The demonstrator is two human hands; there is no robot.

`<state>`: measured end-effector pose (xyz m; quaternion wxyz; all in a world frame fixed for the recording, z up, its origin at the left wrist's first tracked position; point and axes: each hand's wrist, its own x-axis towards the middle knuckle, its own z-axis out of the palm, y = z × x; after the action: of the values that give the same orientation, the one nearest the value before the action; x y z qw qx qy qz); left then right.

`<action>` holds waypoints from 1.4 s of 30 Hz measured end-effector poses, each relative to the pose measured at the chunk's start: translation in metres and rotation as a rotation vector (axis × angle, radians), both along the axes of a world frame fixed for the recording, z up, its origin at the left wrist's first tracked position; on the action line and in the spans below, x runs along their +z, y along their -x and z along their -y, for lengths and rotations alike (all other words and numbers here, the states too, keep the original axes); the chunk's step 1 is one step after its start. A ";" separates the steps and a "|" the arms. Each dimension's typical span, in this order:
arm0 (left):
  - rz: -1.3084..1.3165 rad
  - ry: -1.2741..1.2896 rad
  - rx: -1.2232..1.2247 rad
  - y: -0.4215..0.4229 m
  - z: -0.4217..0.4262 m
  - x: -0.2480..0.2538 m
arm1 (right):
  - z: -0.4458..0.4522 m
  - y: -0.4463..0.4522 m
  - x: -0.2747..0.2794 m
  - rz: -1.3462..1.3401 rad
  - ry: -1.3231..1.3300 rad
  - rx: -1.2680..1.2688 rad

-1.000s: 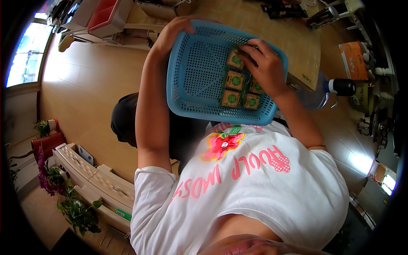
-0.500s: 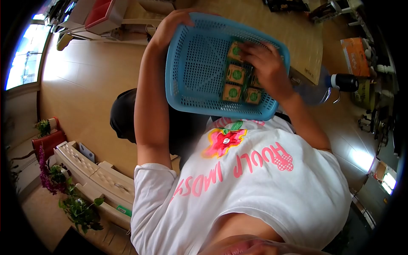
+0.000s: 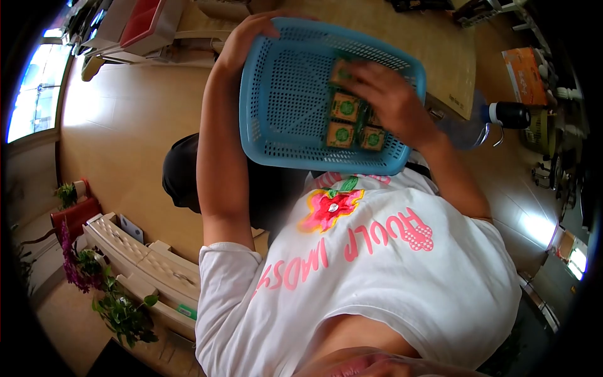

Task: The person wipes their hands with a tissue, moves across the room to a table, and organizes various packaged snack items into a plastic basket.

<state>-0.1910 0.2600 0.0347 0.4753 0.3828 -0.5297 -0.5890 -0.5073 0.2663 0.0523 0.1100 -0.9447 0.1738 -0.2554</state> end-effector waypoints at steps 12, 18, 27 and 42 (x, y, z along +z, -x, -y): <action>-0.027 -0.137 0.034 -0.006 0.002 -0.005 | 0.024 0.006 0.013 0.354 -0.107 -0.054; -0.064 -0.085 0.022 0.003 0.000 0.003 | 0.134 0.028 -0.018 0.287 0.080 -0.515; -0.018 -0.112 0.013 0.003 -0.004 0.012 | 0.213 0.047 -0.087 -0.192 0.445 -0.846; 0.061 -0.329 0.147 -0.003 -0.002 0.013 | 0.145 0.062 -0.067 -0.154 0.120 -0.817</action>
<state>-0.1878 0.2622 0.0476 0.4318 0.5105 -0.4110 -0.6197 -0.5691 0.1211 -0.0144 -0.0687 -0.8192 0.5268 -0.2161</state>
